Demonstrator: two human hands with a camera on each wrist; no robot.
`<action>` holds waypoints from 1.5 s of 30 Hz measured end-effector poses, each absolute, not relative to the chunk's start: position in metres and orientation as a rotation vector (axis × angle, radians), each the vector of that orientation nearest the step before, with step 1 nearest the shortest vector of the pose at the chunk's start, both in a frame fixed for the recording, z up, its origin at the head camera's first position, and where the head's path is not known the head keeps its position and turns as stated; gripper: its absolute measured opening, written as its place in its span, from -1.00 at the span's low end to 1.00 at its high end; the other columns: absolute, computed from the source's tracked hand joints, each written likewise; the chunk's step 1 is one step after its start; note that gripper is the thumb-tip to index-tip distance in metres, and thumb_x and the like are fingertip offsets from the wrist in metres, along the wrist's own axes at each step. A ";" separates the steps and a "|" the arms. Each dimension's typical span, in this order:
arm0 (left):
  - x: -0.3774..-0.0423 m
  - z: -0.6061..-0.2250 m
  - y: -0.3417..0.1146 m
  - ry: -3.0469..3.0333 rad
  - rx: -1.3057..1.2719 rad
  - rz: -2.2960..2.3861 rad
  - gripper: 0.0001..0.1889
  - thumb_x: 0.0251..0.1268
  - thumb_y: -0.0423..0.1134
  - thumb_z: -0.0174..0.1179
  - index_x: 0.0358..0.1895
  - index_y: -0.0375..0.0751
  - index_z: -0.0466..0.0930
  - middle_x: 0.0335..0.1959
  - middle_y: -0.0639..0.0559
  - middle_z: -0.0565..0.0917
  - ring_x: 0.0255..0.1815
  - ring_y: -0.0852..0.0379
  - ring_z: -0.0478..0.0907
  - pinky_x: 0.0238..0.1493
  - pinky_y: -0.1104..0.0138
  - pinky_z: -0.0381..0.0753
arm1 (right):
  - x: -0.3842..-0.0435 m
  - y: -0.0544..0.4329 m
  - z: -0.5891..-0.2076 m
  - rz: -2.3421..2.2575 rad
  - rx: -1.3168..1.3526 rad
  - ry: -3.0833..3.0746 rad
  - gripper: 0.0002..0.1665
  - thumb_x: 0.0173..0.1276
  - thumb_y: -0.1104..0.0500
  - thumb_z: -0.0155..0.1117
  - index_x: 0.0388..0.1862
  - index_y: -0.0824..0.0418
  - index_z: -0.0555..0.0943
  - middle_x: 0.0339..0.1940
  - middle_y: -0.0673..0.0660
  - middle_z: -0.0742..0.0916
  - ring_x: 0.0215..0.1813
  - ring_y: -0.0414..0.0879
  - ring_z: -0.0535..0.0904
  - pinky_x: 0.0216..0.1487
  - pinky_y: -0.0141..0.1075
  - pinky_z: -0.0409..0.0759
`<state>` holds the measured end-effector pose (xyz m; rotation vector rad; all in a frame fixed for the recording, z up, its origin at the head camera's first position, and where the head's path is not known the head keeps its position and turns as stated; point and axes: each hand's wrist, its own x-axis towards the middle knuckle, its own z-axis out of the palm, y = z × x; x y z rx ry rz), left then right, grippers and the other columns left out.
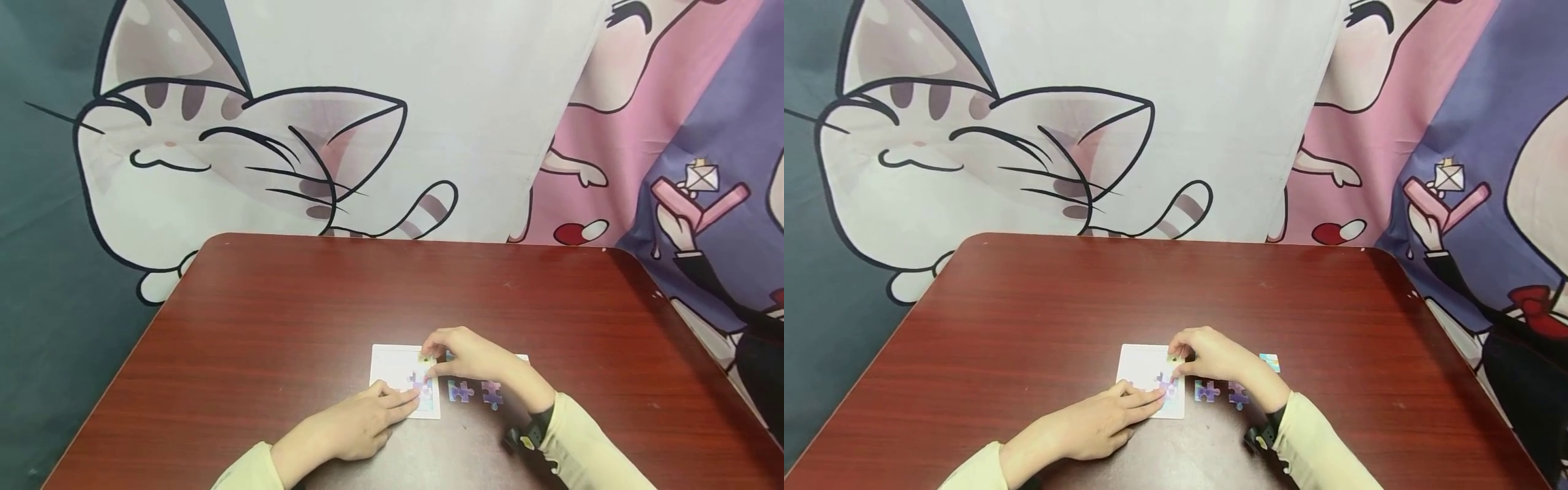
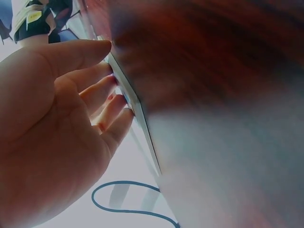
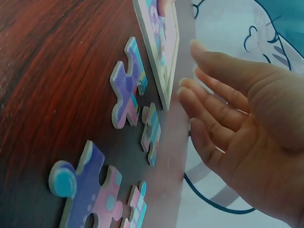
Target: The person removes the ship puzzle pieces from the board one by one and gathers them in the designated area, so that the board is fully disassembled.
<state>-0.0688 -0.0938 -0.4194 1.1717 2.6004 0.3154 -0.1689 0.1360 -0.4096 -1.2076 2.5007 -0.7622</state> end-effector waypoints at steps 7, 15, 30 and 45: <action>-0.070 -0.417 -0.093 2.603 1.193 0.256 -0.41 0.28 -0.25 0.08 0.40 -0.04 0.21 0.44 0.19 0.17 0.14 0.31 0.25 0.21 0.34 0.42 | -0.168 0.131 -0.414 -0.678 -1.138 2.465 -0.64 0.10 0.13 0.43 -0.11 0.19 0.61 -0.26 -0.02 0.66 -0.21 -0.17 0.55 -0.17 -0.38 0.55; -0.068 -0.418 -0.093 2.610 1.208 0.262 -0.41 0.28 -0.24 0.08 0.40 -0.05 0.22 0.43 0.18 0.19 0.14 0.30 0.26 0.21 0.34 0.42 | -0.168 0.127 -0.418 -0.637 -1.128 2.478 -0.63 0.08 0.15 0.44 -0.10 0.17 0.61 -0.26 -0.06 0.63 -0.18 -0.20 0.51 -0.14 -0.37 0.54; -0.069 -0.417 -0.094 2.611 1.225 0.240 -0.41 0.28 -0.24 0.07 0.40 -0.05 0.22 0.44 0.19 0.18 0.16 0.30 0.25 0.23 0.37 0.38 | -0.166 0.112 -0.414 -0.656 -1.086 2.405 -0.68 -0.07 0.25 0.51 -0.28 0.19 0.65 -0.41 -0.04 0.65 -0.32 -0.22 0.53 -0.28 -0.49 0.51; -0.063 -0.417 -0.092 2.670 1.227 0.181 -0.42 0.29 -0.23 0.07 0.40 -0.07 0.23 0.44 0.17 0.18 0.22 0.24 0.29 0.18 0.33 0.45 | -0.162 0.102 -0.409 -0.672 -0.892 2.455 -0.66 -0.24 0.32 0.55 -0.40 0.22 0.65 -0.48 0.00 0.66 -0.38 -0.17 0.53 -0.30 -0.41 0.55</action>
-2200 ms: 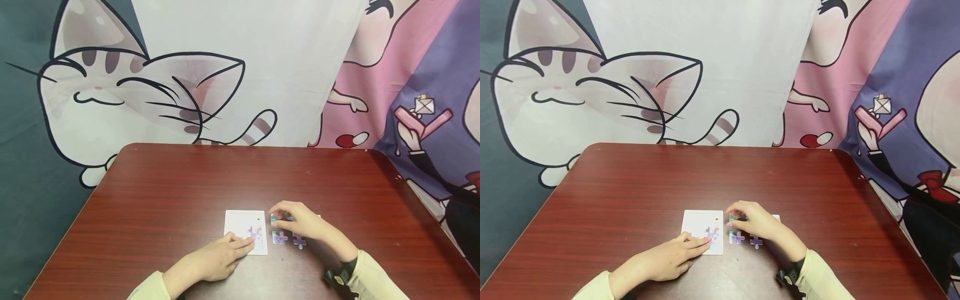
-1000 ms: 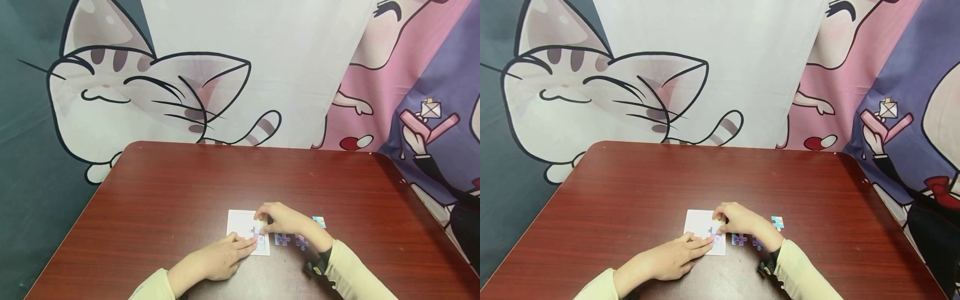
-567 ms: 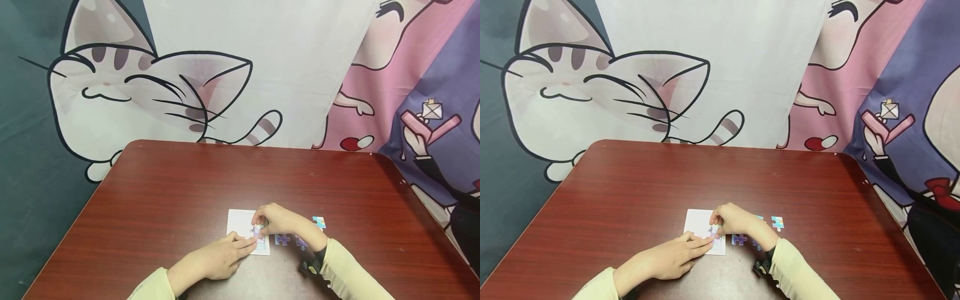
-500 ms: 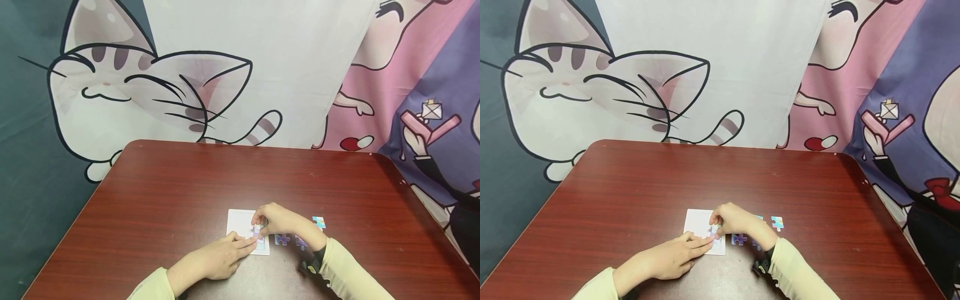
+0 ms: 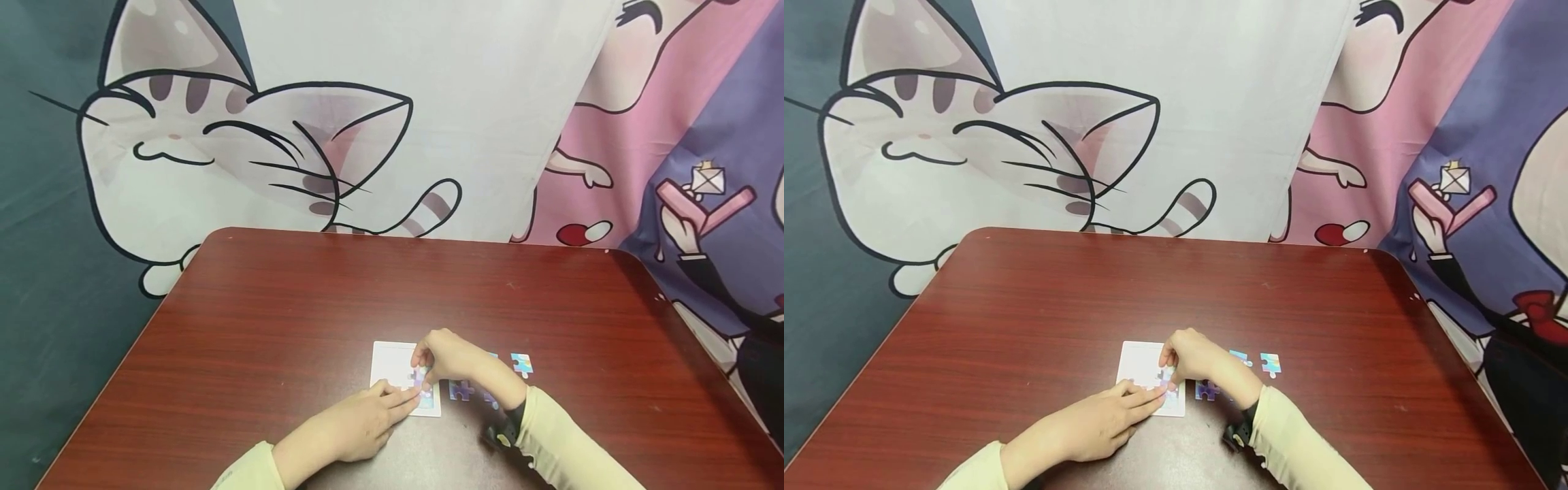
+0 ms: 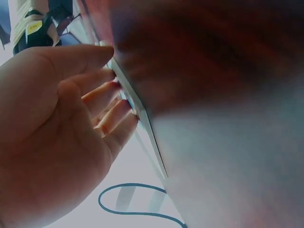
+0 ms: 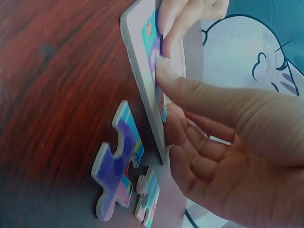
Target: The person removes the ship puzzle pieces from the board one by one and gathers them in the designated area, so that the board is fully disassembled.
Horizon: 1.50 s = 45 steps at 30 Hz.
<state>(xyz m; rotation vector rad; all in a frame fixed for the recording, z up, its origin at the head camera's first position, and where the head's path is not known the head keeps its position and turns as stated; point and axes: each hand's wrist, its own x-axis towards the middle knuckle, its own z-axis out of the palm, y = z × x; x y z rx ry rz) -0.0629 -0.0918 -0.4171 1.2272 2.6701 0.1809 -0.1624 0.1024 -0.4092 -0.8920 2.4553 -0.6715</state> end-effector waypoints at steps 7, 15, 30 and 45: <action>-0.053 -0.417 -0.090 2.752 1.280 -0.054 -0.46 0.32 -0.14 0.03 0.38 -0.08 0.26 0.42 0.11 0.23 0.32 0.09 0.28 0.29 0.29 0.33 | -0.162 0.099 -0.410 -0.664 -0.814 2.484 -0.67 -0.27 0.32 0.57 -0.47 0.18 0.64 -0.49 -0.02 0.67 -0.38 -0.19 0.52 -0.26 -0.32 0.60; -0.042 -0.415 -0.096 2.777 1.385 -0.097 -0.52 0.33 -0.12 0.04 0.29 -0.15 0.39 0.36 0.01 0.33 0.20 0.12 0.41 0.22 0.36 0.40 | -0.163 0.098 -0.411 -0.648 -0.780 2.484 -0.65 -0.30 0.31 0.59 -0.51 0.13 0.60 -0.49 -0.06 0.64 -0.36 -0.18 0.51 -0.24 -0.30 0.58; -0.047 -0.408 -0.097 2.666 1.260 0.069 -0.51 0.35 -0.09 0.03 0.32 -0.10 0.35 0.38 0.10 0.29 0.16 0.21 0.36 0.20 0.39 0.41 | -0.140 0.123 -0.429 -0.768 -1.184 2.684 -0.65 -0.05 0.23 0.50 -0.25 0.05 0.60 -0.42 -0.10 0.63 -0.41 -0.29 0.48 -0.41 -0.50 0.49; -0.048 -0.410 -0.099 2.679 1.242 0.135 -0.53 0.37 -0.14 0.01 0.33 -0.09 0.35 0.39 0.12 0.28 0.16 0.25 0.35 0.19 0.39 0.42 | -0.143 0.131 -0.432 -0.927 -1.253 2.523 -0.68 0.11 0.30 0.38 -0.14 0.11 0.56 -0.44 -0.01 0.68 -0.42 -0.31 0.57 -0.41 -0.51 0.56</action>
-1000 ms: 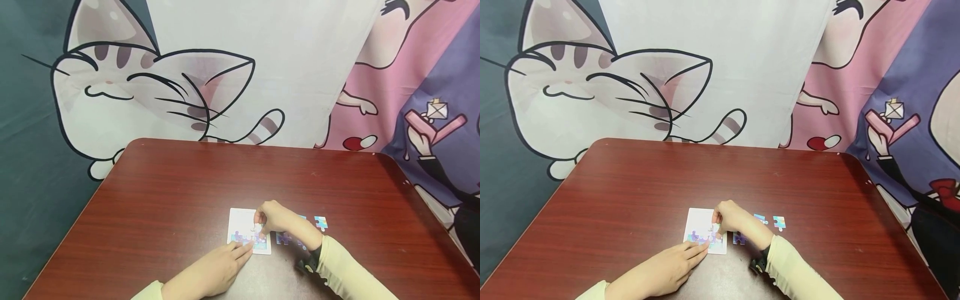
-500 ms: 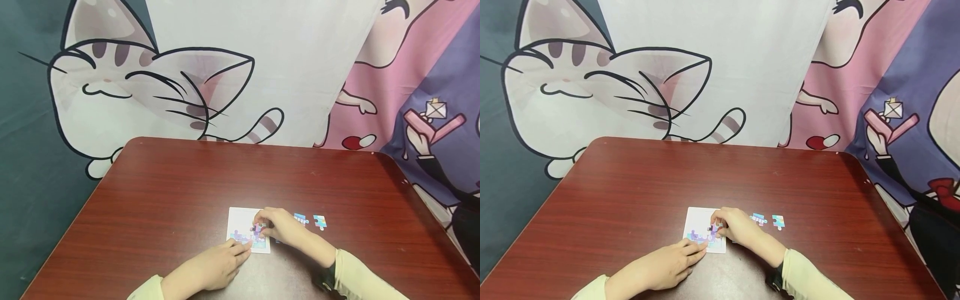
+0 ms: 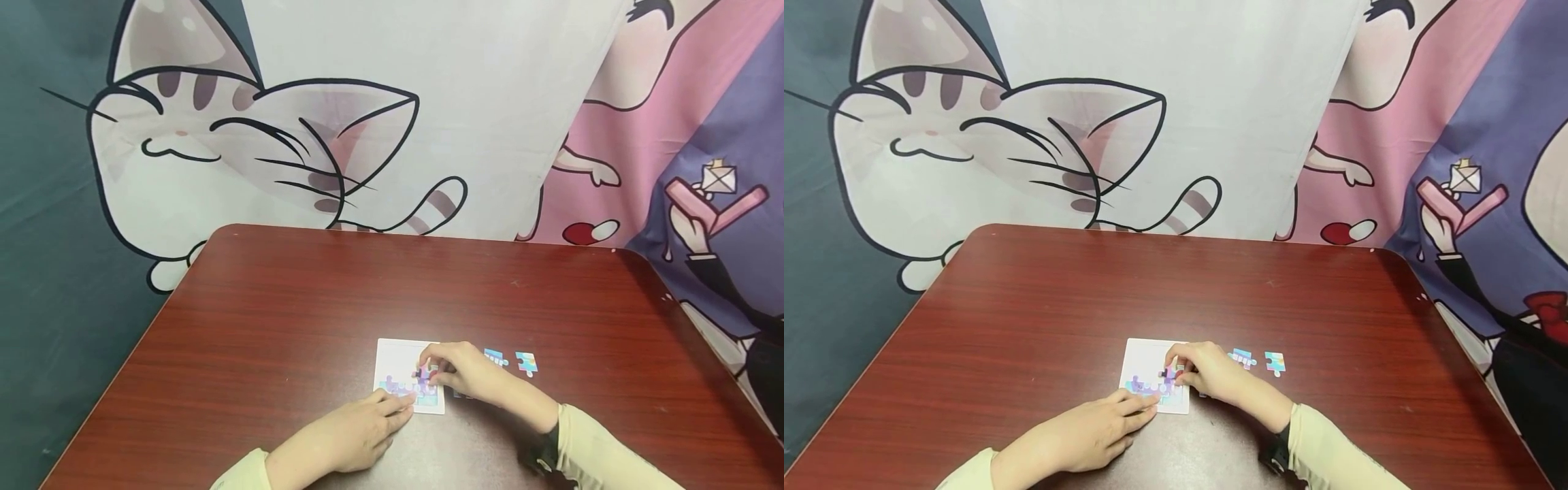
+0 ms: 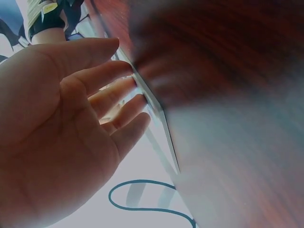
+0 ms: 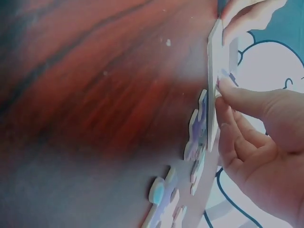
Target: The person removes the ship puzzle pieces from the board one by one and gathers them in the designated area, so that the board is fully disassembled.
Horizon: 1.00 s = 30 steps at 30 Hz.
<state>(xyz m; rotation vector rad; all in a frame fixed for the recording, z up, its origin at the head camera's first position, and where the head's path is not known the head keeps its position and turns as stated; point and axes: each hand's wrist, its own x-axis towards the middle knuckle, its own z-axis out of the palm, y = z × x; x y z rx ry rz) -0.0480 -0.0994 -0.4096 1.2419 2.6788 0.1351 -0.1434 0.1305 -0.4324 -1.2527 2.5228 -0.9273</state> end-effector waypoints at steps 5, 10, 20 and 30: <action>-0.049 -0.410 -0.098 2.672 1.221 0.148 -0.53 0.37 -0.14 0.01 0.32 -0.08 0.35 0.40 0.14 0.27 0.15 0.26 0.34 0.17 0.39 0.43 | -0.142 0.133 -0.432 -0.916 -1.223 2.492 -0.71 0.22 0.31 0.28 -0.10 0.10 0.50 -0.35 0.02 0.70 -0.31 -0.24 0.61 -0.31 -0.46 0.59; -0.050 -0.411 -0.098 2.670 1.222 0.150 -0.53 0.37 -0.13 0.01 0.33 -0.07 0.35 0.40 0.14 0.26 0.16 0.26 0.34 0.17 0.39 0.43 | -0.140 0.135 -0.431 -0.944 -1.191 2.457 -0.70 0.27 0.33 0.22 -0.07 0.10 0.44 -0.33 0.01 0.70 -0.32 -0.27 0.58 -0.34 -0.46 0.57; -0.049 -0.412 -0.098 2.674 1.239 0.175 -0.53 0.37 -0.14 0.01 0.33 -0.09 0.35 0.40 0.12 0.27 0.17 0.24 0.35 0.18 0.38 0.43 | -0.137 0.153 -0.427 -1.006 -1.114 2.445 -0.71 0.31 0.26 0.21 -0.01 0.11 0.45 -0.34 -0.04 0.68 -0.45 -0.34 0.49 -0.45 -0.45 0.54; -0.048 -0.410 -0.101 2.624 1.168 0.284 -0.51 0.37 -0.17 0.01 0.35 -0.11 0.30 0.42 0.11 0.22 0.26 0.18 0.30 0.21 0.29 0.43 | -0.127 0.172 -0.419 -0.945 -1.081 2.537 -0.72 0.30 0.30 0.20 -0.02 0.10 0.49 -0.31 -0.06 0.69 -0.34 -0.31 0.57 -0.32 -0.43 0.57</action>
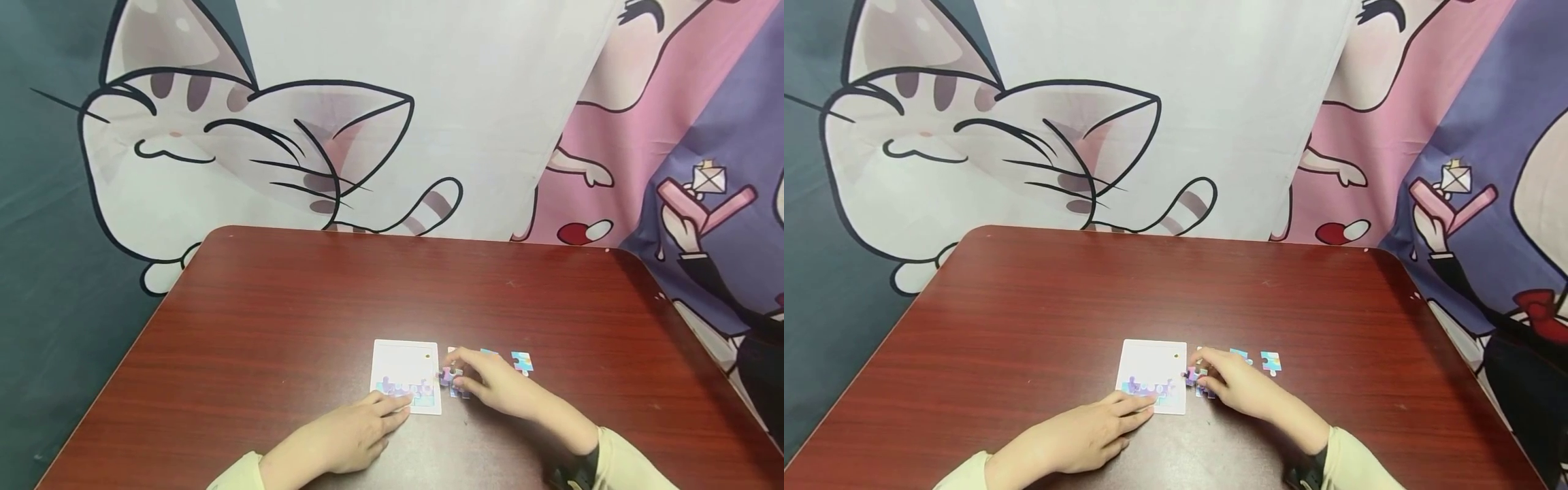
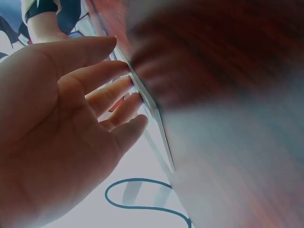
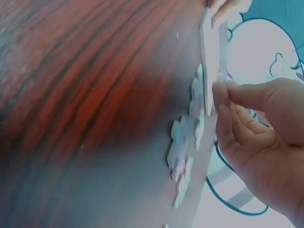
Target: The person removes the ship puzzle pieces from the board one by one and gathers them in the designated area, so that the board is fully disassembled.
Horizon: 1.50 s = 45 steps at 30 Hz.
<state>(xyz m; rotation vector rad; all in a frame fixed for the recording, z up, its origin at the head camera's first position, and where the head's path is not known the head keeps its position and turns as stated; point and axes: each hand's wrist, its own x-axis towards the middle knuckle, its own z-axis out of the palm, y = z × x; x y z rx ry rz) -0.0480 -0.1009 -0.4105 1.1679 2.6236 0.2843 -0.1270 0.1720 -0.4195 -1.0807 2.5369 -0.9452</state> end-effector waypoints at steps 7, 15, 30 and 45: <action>-0.049 -0.411 -0.101 2.611 1.168 0.299 -0.51 0.37 -0.18 0.01 0.36 -0.12 0.30 0.43 0.12 0.20 0.27 0.17 0.29 0.22 0.29 0.42 | -0.122 0.187 -0.416 -1.006 -1.018 2.542 -0.77 0.31 0.27 0.21 -0.10 0.02 0.51 -0.39 -0.08 0.66 -0.50 -0.31 0.52 -0.46 -0.44 0.54; -0.048 -0.411 -0.103 2.613 1.182 0.309 -0.51 0.37 -0.19 0.00 0.35 -0.13 0.29 0.43 0.09 0.20 0.27 0.15 0.29 0.20 0.26 0.45 | -0.118 0.202 -0.413 -0.948 -1.014 2.604 -0.70 0.29 0.32 0.20 -0.03 0.06 0.51 -0.18 -0.05 0.67 -0.28 -0.35 0.54 -0.30 -0.41 0.58; -0.050 -0.410 -0.102 2.588 1.161 0.329 -0.50 0.37 -0.20 0.02 0.35 -0.14 0.29 0.43 0.10 0.20 0.26 0.17 0.30 0.21 0.30 0.43 | -0.112 0.233 -0.415 -0.977 -1.090 2.723 -0.70 0.27 0.38 0.20 -0.06 0.09 0.52 -0.30 -0.10 0.66 -0.41 -0.37 0.52 -0.38 -0.44 0.53; -0.052 -0.406 -0.100 2.562 1.114 0.307 -0.51 0.36 -0.19 0.03 0.35 -0.11 0.30 0.43 0.12 0.21 0.29 0.15 0.27 0.19 0.23 0.46 | -0.105 0.255 -0.419 -0.934 -1.040 2.768 -0.67 0.26 0.40 0.19 -0.05 0.11 0.51 -0.29 -0.12 0.66 -0.45 -0.38 0.52 -0.40 -0.44 0.52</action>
